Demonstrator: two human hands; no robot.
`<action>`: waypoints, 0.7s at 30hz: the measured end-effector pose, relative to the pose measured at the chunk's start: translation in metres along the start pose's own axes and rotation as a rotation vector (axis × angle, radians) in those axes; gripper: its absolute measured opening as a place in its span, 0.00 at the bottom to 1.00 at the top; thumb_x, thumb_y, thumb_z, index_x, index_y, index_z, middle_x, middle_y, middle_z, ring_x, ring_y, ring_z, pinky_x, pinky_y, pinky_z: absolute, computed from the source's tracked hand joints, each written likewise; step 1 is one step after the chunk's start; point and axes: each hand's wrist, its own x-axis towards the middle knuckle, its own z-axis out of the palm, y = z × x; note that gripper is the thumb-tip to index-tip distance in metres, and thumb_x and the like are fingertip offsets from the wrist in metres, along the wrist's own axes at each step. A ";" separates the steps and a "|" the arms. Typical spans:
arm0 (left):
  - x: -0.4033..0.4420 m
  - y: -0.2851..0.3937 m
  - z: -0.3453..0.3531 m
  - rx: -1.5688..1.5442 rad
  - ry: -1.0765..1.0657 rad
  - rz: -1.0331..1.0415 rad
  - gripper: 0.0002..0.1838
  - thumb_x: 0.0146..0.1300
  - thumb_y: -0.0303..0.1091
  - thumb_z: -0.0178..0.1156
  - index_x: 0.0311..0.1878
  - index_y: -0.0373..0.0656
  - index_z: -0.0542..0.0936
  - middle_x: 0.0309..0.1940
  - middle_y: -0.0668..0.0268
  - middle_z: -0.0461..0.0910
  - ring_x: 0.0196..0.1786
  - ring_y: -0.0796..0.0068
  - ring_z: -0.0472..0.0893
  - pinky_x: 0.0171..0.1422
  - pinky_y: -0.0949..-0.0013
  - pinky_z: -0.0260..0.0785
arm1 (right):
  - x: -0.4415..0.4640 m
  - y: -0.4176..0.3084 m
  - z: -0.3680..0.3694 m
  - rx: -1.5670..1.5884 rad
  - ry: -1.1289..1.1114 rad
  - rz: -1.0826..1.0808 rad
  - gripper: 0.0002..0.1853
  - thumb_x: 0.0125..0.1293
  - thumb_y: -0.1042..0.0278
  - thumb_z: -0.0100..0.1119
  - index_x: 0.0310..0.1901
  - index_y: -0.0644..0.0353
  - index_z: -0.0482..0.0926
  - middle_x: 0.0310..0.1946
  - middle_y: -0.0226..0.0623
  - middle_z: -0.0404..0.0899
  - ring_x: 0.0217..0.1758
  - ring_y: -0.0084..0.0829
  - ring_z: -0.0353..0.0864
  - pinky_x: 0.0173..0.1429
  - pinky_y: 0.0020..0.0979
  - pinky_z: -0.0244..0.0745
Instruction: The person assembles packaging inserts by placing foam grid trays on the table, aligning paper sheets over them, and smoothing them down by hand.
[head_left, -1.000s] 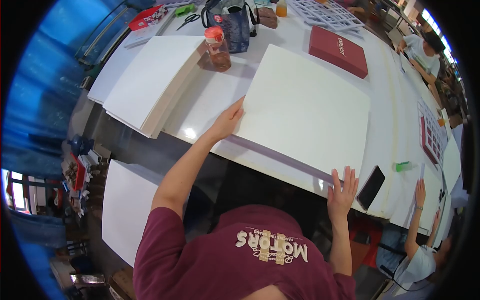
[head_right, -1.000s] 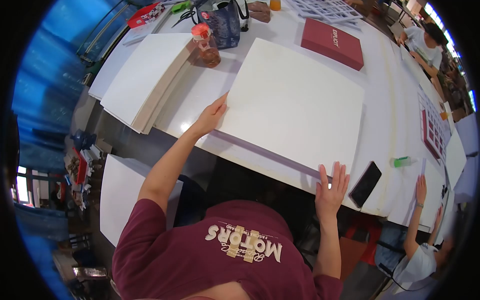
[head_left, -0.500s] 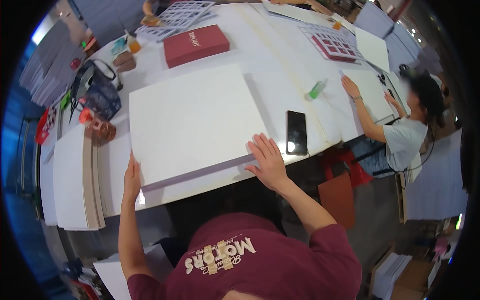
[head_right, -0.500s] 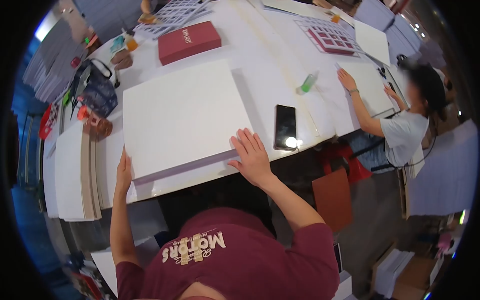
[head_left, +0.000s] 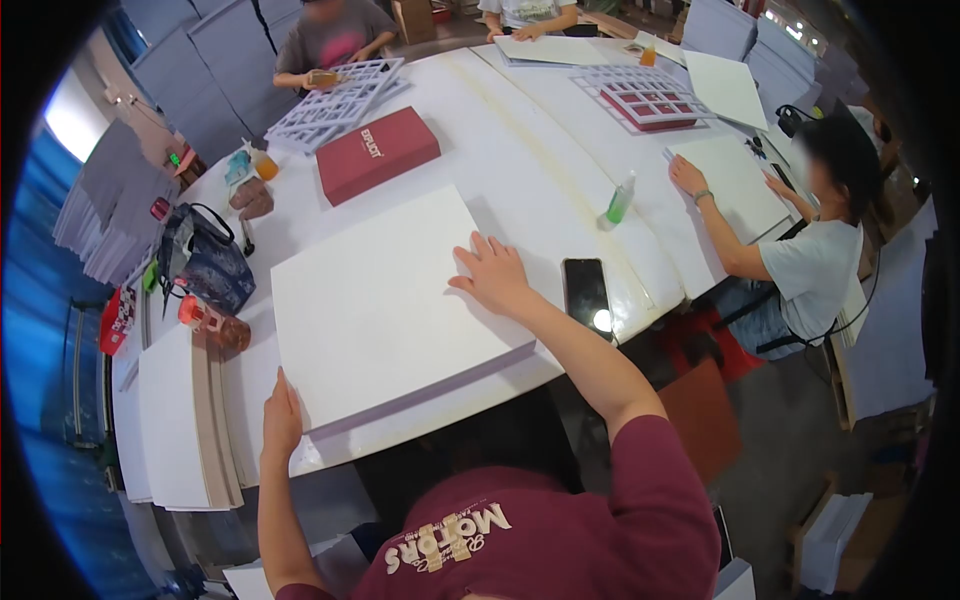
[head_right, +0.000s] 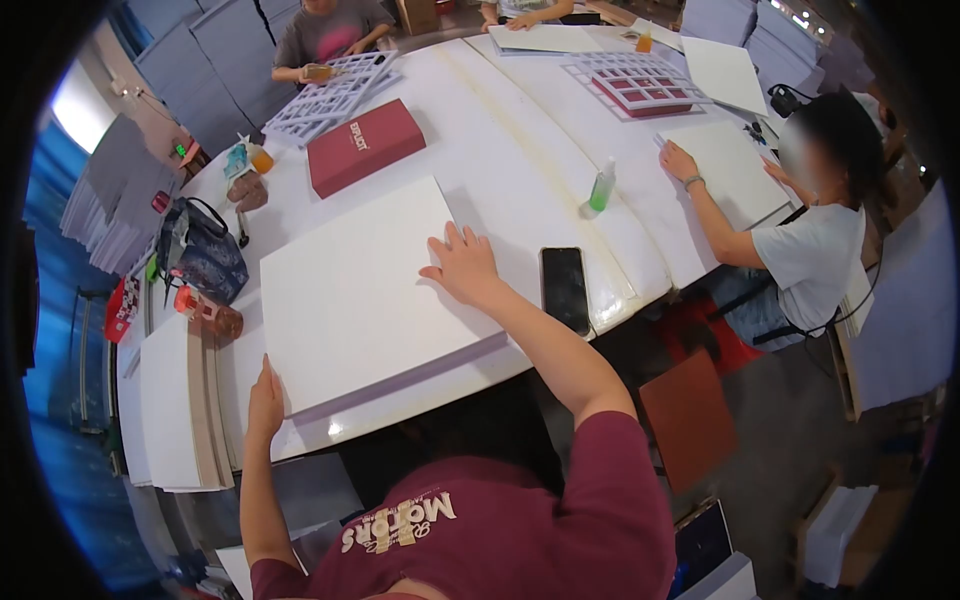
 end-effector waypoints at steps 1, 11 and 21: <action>0.000 -0.001 0.000 0.026 -0.004 0.002 0.27 0.75 0.31 0.42 0.73 0.28 0.58 0.61 0.38 0.74 0.60 0.37 0.75 0.65 0.49 0.67 | 0.016 0.000 0.001 -0.057 -0.039 -0.002 0.35 0.73 0.35 0.44 0.72 0.49 0.65 0.76 0.50 0.56 0.78 0.57 0.53 0.74 0.55 0.53; 0.000 0.000 -0.006 0.251 -0.015 0.041 0.28 0.74 0.33 0.45 0.73 0.30 0.59 0.68 0.42 0.68 0.62 0.44 0.74 0.67 0.50 0.63 | 0.104 -0.004 0.012 -0.123 -0.060 0.106 0.34 0.74 0.35 0.40 0.75 0.42 0.60 0.78 0.39 0.53 0.77 0.62 0.54 0.73 0.66 0.50; 0.001 -0.001 -0.008 0.232 -0.044 0.022 0.29 0.71 0.32 0.48 0.73 0.30 0.58 0.66 0.43 0.70 0.60 0.45 0.76 0.64 0.50 0.65 | 0.118 0.004 0.043 -0.086 0.040 0.093 0.33 0.73 0.40 0.47 0.72 0.52 0.65 0.74 0.45 0.60 0.63 0.55 0.73 0.66 0.52 0.66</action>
